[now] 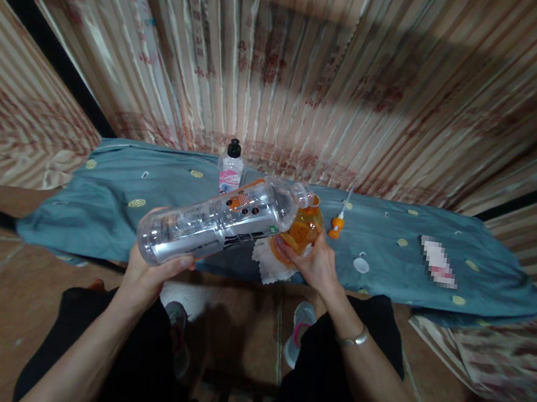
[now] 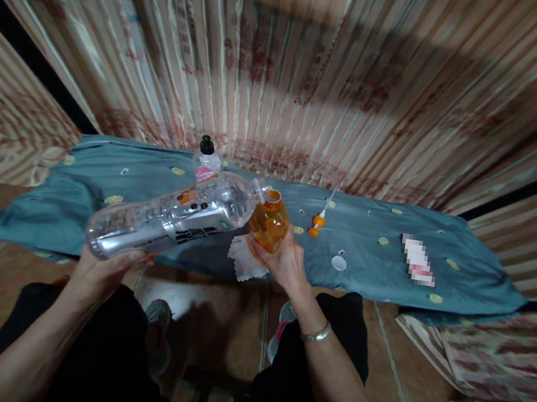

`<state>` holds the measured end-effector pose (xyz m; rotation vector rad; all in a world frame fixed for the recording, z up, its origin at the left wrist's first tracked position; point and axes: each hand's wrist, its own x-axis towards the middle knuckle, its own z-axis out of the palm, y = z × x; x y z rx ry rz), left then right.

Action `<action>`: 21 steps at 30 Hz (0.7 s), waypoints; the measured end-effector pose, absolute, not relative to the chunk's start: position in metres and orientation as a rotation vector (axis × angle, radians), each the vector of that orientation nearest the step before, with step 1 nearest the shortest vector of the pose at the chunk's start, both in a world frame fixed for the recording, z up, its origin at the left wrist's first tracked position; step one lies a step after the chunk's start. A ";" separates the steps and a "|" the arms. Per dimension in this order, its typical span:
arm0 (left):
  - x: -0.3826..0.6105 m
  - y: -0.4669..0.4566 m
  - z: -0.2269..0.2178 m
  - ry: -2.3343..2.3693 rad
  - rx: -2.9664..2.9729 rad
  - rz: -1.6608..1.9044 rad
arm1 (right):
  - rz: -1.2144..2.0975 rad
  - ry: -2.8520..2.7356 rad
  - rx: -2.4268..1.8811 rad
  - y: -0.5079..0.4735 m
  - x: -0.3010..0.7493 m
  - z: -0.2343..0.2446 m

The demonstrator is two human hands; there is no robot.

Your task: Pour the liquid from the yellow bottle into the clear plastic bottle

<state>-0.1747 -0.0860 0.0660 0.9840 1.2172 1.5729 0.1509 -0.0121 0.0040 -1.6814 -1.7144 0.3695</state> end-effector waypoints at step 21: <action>-0.181 -0.086 0.063 1.232 1.103 1.534 | 0.390 -1.693 -1.698 -0.012 0.153 0.004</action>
